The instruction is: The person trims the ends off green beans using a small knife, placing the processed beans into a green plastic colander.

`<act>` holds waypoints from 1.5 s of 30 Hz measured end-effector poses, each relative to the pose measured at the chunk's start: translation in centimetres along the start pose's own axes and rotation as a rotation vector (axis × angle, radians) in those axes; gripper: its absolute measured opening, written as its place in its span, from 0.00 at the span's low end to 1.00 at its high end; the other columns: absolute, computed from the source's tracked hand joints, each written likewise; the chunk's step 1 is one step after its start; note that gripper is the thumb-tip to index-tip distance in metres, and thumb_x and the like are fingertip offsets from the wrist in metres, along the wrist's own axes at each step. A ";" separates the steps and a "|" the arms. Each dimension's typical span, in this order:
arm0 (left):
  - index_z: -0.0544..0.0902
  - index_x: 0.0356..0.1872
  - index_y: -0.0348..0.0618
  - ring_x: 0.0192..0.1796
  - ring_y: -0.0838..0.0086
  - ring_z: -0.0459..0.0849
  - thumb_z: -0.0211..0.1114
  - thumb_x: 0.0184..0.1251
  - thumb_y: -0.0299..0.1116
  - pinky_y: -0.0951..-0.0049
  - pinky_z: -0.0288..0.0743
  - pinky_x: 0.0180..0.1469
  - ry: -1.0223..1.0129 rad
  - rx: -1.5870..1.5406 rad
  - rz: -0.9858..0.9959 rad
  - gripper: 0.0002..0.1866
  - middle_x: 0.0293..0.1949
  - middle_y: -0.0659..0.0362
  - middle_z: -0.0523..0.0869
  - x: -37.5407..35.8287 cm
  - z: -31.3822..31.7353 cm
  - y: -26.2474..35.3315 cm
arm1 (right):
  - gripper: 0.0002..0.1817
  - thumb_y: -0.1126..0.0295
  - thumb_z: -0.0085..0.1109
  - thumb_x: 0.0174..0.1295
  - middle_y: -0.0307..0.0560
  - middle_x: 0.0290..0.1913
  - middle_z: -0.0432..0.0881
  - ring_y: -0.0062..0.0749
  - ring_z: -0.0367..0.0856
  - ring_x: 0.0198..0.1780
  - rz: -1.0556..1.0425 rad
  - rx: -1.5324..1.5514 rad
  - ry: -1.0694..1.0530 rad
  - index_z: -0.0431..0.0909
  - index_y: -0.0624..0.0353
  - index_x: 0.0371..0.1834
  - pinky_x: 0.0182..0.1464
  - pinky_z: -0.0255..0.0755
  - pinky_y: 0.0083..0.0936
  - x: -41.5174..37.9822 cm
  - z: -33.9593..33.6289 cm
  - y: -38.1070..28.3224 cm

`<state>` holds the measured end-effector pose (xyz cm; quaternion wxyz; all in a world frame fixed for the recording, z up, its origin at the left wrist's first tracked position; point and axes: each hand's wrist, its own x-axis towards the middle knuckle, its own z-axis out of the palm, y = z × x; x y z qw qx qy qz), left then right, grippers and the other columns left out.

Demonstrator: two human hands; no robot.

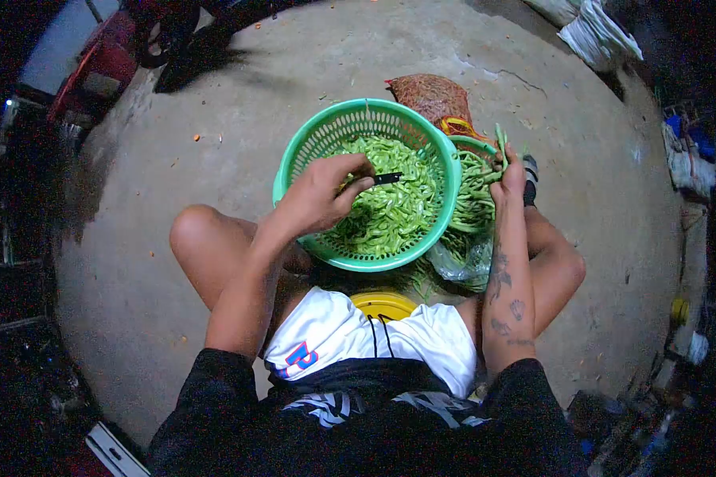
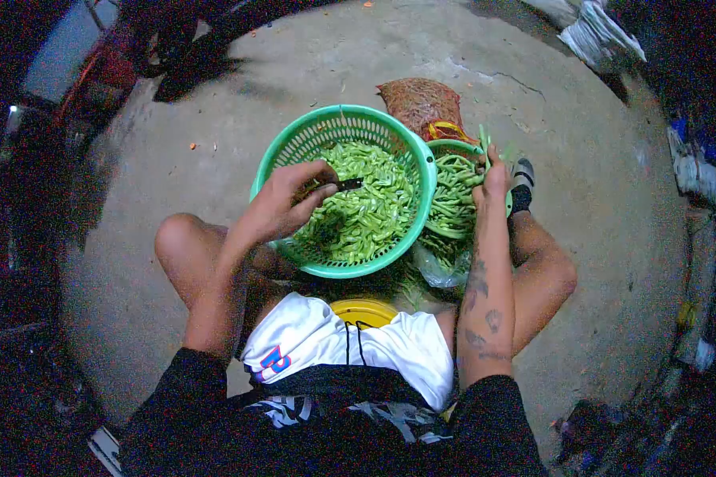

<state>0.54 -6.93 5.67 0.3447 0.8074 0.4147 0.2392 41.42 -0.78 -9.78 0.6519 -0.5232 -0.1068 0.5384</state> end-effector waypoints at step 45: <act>0.82 0.59 0.40 0.45 0.77 0.85 0.66 0.72 0.28 0.73 0.80 0.47 -0.310 -0.682 -0.013 0.16 0.45 0.58 0.89 2.5 1.1 -3.9 | 0.11 0.64 0.63 0.72 0.39 0.34 0.80 0.12 0.62 0.22 0.255 -0.224 -0.434 0.76 0.59 0.49 0.22 0.57 0.12 -24.0 6.6 0.8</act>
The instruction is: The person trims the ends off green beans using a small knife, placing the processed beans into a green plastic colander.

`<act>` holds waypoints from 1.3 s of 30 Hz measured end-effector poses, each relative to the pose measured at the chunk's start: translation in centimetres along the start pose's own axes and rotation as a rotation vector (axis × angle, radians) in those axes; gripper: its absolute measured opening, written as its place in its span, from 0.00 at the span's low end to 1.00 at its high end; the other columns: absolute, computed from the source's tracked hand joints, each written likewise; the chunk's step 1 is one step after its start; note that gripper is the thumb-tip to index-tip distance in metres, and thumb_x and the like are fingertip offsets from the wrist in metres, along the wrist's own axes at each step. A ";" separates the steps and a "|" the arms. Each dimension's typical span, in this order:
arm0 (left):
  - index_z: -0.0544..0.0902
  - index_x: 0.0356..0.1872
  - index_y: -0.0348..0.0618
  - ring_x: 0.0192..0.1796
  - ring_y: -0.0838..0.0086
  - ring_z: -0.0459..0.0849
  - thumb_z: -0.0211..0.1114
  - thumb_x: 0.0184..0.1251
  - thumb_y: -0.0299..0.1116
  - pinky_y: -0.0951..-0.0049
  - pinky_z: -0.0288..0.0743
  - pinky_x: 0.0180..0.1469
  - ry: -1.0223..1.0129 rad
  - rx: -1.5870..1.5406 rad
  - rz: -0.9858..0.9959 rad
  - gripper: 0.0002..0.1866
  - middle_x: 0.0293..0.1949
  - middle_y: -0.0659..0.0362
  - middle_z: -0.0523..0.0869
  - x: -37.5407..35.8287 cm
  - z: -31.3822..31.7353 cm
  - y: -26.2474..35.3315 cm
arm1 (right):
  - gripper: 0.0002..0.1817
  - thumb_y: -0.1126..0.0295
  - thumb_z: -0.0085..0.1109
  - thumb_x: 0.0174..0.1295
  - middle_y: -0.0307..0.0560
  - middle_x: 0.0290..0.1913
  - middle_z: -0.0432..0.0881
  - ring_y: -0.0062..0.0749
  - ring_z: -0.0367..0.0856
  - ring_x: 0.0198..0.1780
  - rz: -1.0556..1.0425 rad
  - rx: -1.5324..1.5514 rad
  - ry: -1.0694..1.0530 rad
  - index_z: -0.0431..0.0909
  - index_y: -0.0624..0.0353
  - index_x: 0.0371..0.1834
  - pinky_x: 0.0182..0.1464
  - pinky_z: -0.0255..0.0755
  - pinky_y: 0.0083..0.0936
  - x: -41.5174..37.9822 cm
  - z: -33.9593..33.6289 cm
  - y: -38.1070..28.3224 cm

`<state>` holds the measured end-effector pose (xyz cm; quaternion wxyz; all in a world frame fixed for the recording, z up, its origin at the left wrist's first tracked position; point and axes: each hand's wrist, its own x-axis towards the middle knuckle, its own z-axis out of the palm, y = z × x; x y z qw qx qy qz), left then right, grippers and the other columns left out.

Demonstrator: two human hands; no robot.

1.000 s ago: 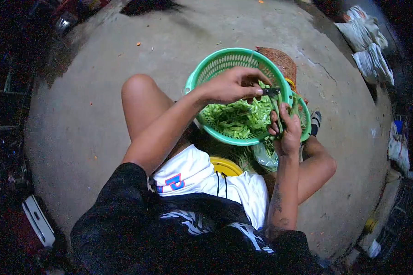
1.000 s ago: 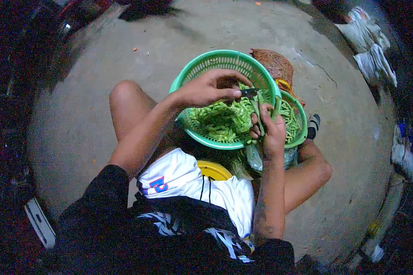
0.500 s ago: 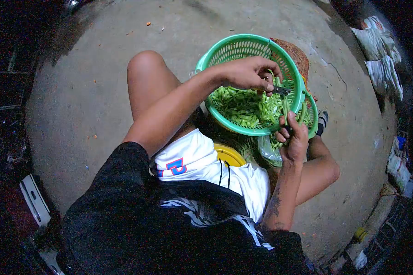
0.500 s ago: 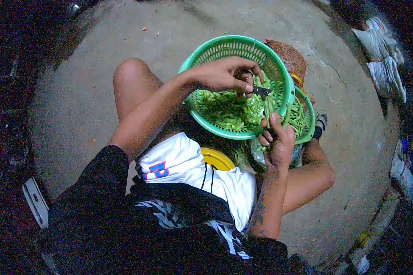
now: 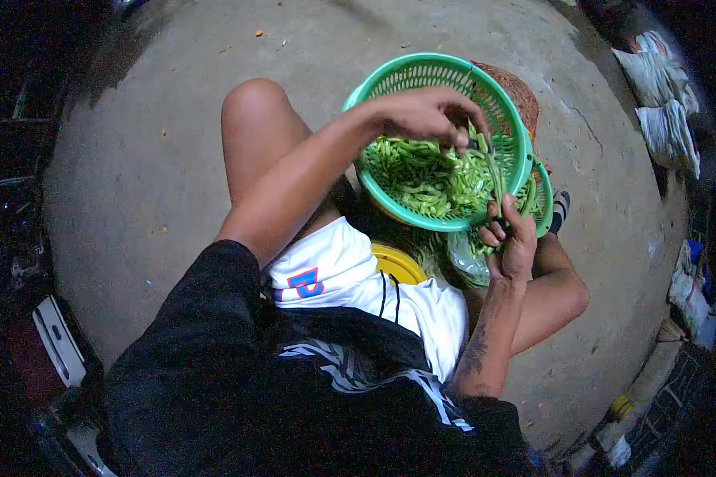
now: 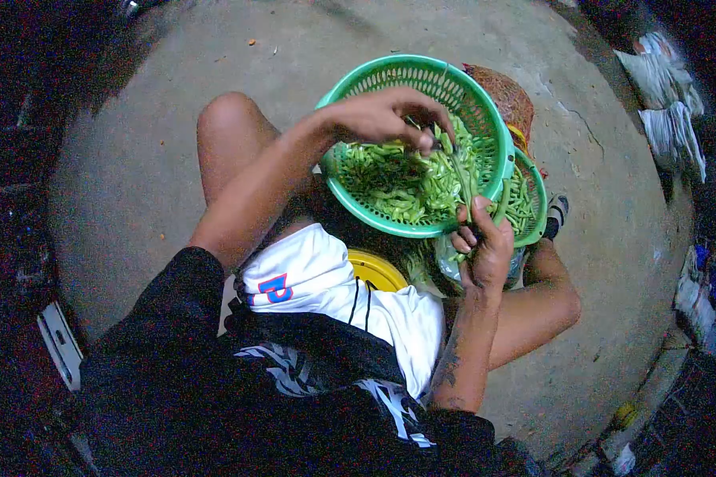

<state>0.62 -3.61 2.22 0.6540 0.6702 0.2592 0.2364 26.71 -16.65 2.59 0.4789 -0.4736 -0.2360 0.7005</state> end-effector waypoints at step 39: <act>0.77 0.60 0.39 0.43 0.76 0.84 0.68 0.67 0.25 0.72 0.79 0.46 0.016 -0.028 -0.042 0.21 0.38 0.59 0.87 -0.4 -0.7 1.2 | 0.11 0.66 0.63 0.73 0.40 0.35 0.81 0.10 0.63 0.22 0.012 0.080 -0.001 0.75 0.59 0.51 0.22 0.59 0.10 0.8 1.8 0.8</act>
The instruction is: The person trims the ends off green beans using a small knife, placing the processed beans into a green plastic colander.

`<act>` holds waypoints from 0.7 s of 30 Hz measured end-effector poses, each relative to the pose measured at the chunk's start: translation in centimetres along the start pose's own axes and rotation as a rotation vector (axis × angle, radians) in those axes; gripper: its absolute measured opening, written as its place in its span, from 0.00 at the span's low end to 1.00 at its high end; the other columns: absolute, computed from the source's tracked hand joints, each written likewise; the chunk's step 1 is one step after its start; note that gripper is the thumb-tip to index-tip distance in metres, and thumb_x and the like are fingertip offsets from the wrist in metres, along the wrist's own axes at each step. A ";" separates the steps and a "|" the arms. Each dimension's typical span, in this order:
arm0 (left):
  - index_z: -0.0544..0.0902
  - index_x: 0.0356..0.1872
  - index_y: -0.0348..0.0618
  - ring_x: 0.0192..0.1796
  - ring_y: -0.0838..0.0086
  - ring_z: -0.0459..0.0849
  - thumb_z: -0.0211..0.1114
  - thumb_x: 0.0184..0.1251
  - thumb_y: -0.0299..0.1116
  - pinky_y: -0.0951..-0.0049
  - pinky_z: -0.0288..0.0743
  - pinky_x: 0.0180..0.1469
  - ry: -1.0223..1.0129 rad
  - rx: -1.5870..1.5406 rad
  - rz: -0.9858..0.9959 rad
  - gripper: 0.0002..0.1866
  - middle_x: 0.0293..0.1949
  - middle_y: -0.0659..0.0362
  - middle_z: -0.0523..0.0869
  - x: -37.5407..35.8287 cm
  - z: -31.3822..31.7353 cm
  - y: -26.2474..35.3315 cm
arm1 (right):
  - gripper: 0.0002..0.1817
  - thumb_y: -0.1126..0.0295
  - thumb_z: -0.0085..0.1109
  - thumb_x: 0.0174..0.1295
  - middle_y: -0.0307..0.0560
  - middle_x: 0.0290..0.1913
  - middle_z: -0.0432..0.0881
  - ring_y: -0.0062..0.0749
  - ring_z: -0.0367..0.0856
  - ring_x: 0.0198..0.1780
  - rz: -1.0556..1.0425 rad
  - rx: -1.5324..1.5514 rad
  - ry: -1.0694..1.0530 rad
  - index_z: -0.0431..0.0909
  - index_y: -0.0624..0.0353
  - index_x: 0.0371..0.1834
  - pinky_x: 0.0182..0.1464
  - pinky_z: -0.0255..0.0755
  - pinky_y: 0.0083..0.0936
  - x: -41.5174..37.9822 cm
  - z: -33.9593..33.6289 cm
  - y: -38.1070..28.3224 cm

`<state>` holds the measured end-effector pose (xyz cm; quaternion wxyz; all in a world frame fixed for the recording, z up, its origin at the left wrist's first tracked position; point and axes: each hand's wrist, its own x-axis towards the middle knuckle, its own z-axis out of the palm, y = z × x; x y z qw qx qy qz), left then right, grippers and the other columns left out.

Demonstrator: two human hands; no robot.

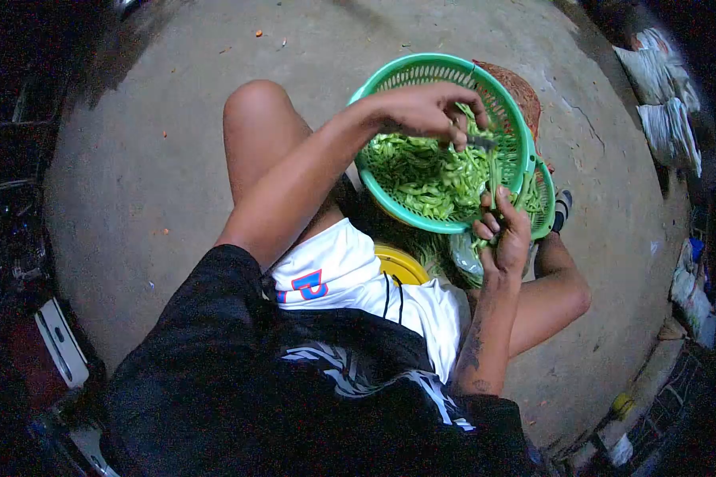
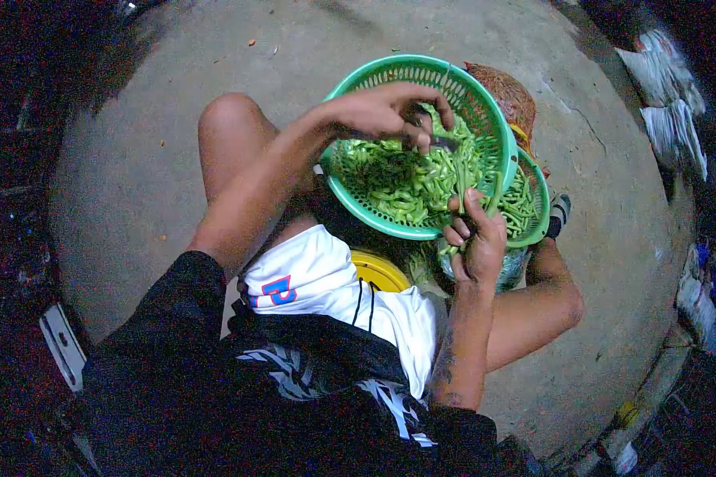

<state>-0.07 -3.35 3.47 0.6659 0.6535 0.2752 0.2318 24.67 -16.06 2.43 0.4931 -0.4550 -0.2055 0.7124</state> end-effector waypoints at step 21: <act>0.82 0.55 0.39 0.42 0.77 0.84 0.70 0.68 0.26 0.74 0.80 0.45 0.019 0.041 -0.002 0.16 0.38 0.59 0.87 -0.3 -1.1 0.1 | 0.11 0.66 0.61 0.74 0.37 0.33 0.79 0.10 0.62 0.22 0.145 0.146 -0.068 0.78 0.64 0.46 0.20 0.57 0.11 0.3 0.3 0.2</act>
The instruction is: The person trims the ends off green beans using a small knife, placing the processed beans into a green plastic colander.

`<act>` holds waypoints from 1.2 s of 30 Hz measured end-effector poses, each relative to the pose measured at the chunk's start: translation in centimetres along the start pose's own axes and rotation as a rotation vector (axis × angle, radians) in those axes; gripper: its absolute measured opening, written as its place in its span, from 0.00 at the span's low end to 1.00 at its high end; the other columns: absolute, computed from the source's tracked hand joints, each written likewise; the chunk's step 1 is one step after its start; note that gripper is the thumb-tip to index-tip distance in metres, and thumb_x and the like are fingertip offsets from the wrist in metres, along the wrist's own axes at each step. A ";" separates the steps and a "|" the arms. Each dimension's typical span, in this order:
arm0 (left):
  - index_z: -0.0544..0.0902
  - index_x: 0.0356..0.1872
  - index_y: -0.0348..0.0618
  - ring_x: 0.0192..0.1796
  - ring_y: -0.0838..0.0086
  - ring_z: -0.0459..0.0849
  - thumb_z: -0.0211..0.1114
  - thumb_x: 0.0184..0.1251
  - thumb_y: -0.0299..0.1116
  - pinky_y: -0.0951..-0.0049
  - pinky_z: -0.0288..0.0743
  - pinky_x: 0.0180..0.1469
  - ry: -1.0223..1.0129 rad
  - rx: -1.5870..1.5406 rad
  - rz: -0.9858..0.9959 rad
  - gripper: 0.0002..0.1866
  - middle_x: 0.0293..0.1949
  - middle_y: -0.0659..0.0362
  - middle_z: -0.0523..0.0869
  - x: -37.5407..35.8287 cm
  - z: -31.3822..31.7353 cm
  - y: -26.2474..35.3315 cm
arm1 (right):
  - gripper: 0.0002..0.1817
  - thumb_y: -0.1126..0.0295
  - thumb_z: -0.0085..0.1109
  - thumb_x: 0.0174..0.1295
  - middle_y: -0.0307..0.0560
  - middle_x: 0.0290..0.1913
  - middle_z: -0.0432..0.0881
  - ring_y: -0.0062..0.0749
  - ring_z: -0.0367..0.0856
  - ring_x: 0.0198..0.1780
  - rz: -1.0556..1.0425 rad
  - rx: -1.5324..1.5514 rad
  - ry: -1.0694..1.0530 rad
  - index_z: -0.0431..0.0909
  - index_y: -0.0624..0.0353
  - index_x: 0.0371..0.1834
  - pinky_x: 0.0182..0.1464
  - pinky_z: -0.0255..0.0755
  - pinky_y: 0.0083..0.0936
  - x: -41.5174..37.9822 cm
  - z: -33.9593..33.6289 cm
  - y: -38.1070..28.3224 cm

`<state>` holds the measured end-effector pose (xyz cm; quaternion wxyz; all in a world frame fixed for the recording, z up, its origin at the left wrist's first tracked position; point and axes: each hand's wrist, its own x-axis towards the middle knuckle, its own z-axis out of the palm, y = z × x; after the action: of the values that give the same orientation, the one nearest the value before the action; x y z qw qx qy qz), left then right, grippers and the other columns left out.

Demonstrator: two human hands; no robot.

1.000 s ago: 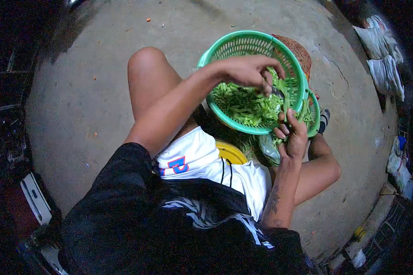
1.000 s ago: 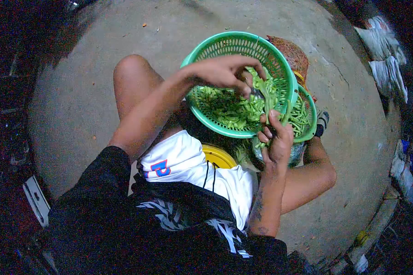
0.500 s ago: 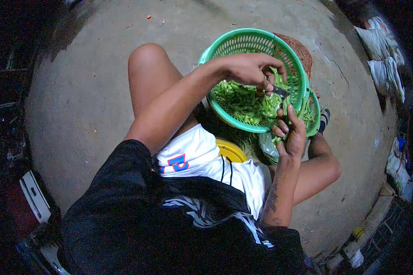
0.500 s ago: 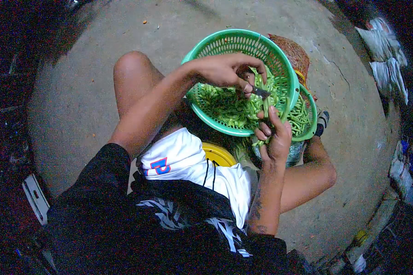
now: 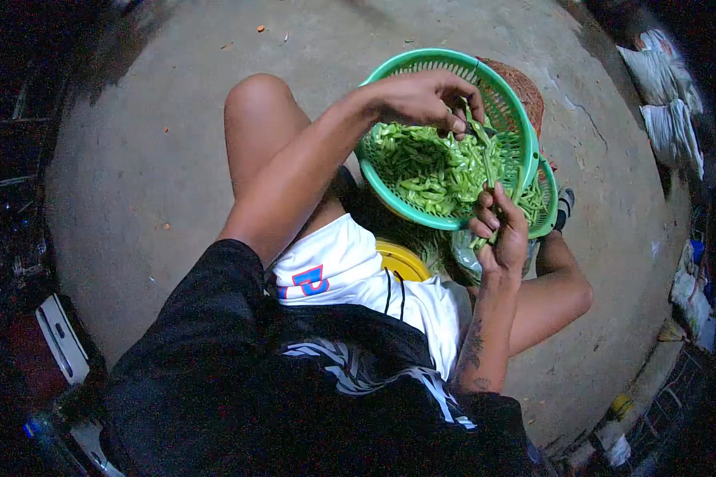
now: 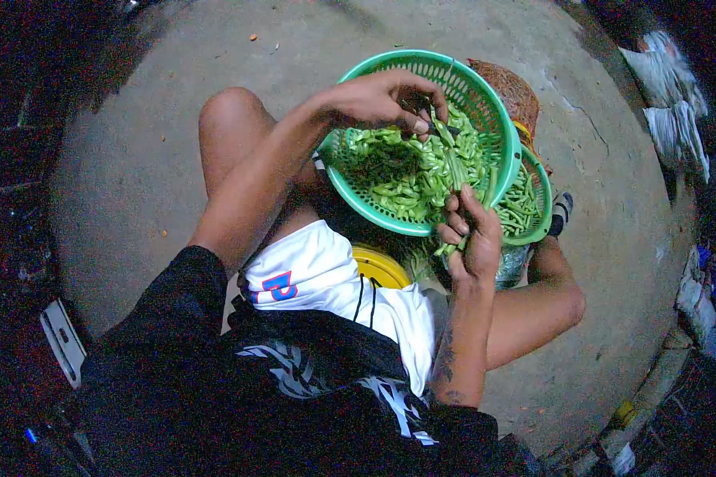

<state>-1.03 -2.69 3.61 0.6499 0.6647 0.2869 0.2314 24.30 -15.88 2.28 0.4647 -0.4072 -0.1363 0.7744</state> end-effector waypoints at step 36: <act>0.75 0.62 0.40 0.40 0.80 0.83 0.70 0.66 0.25 0.76 0.75 0.44 -0.143 -0.040 0.006 0.24 0.35 0.61 0.86 0.3 2.6 0.5 | 0.09 0.64 0.59 0.76 0.29 0.28 0.70 0.11 0.60 0.24 -0.017 0.047 -0.031 0.76 0.58 0.47 0.23 0.56 0.13 0.2 0.3 0.3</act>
<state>1.01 -4.38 3.97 0.6812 0.6672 0.2330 0.1911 23.83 -15.86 2.20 0.4787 -0.3829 -0.1287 0.7796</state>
